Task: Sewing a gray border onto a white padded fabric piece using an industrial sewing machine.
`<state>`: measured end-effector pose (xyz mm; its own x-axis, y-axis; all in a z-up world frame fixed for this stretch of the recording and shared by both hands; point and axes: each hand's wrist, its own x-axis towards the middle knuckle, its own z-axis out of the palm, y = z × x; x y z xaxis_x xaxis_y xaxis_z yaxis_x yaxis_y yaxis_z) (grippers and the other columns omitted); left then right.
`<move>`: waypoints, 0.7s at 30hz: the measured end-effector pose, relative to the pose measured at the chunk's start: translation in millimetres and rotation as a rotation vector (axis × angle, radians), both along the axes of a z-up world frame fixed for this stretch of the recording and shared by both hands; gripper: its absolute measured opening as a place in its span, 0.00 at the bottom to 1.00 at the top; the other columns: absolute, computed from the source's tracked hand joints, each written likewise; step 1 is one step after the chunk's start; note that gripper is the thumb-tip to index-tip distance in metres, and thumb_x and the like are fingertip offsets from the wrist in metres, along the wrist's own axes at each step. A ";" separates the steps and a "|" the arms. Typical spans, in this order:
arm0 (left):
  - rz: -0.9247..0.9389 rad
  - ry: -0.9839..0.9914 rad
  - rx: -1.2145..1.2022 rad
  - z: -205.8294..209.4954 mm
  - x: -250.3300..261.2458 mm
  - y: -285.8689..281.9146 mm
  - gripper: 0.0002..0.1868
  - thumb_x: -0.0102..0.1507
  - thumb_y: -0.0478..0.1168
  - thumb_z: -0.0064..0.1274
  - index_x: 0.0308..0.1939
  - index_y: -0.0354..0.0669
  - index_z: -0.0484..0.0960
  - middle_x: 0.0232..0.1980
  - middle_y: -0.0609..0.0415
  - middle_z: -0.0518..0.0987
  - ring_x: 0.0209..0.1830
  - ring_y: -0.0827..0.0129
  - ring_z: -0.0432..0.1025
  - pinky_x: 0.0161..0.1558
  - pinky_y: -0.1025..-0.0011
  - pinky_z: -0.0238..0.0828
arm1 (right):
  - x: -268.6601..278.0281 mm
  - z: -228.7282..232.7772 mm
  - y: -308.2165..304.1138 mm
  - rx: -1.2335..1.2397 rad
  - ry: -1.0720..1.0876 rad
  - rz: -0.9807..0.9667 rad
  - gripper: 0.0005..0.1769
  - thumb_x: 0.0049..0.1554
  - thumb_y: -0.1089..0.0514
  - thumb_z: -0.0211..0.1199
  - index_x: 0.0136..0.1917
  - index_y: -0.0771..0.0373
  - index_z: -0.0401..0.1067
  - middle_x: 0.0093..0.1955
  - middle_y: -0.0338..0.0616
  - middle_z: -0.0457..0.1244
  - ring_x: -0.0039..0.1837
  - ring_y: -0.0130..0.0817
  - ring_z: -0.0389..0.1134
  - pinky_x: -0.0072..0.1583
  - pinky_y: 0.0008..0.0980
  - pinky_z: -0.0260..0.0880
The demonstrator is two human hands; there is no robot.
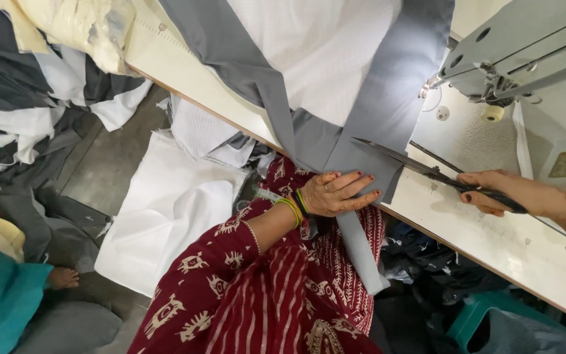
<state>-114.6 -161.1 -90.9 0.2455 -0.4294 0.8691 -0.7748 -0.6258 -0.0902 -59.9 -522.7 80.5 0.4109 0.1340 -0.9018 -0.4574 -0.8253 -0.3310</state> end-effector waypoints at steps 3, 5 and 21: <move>-0.003 0.003 -0.015 4.7 -0.2 1.9 0.20 0.77 0.53 0.47 0.73 0.64 0.70 0.68 0.64 0.75 0.70 0.72 0.63 0.82 0.61 0.25 | 3.7 -13.3 -11.4 -0.119 -0.044 0.114 0.17 0.66 0.40 0.48 0.52 0.54 0.65 0.24 0.41 0.48 0.28 0.34 0.48 0.34 0.34 0.51; -0.005 0.015 0.009 6.6 0.2 3.0 0.20 0.75 0.52 0.47 0.72 0.63 0.71 0.67 0.64 0.75 0.69 0.73 0.64 0.82 0.61 0.23 | 5.0 -8.4 -4.1 -0.091 -0.065 0.161 0.15 0.65 0.41 0.46 0.53 0.52 0.64 0.24 0.40 0.48 0.29 0.33 0.49 0.35 0.33 0.54; -0.084 0.048 -0.067 9.3 -3.0 2.0 0.20 0.75 0.49 0.50 0.72 0.60 0.71 0.69 0.60 0.73 0.69 0.70 0.64 0.81 0.63 0.24 | -16.7 -17.9 36.3 -0.160 -0.358 0.249 0.29 0.64 0.41 0.56 0.32 0.66 0.66 0.23 0.47 0.52 0.29 0.36 0.52 0.37 0.41 0.55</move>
<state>-117.6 -159.0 -81.6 0.2534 -0.3910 0.8848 -0.8270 -0.5621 -0.0116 -76.6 -486.4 62.6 0.6731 0.1394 -0.7263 -0.1184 -0.9491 -0.2920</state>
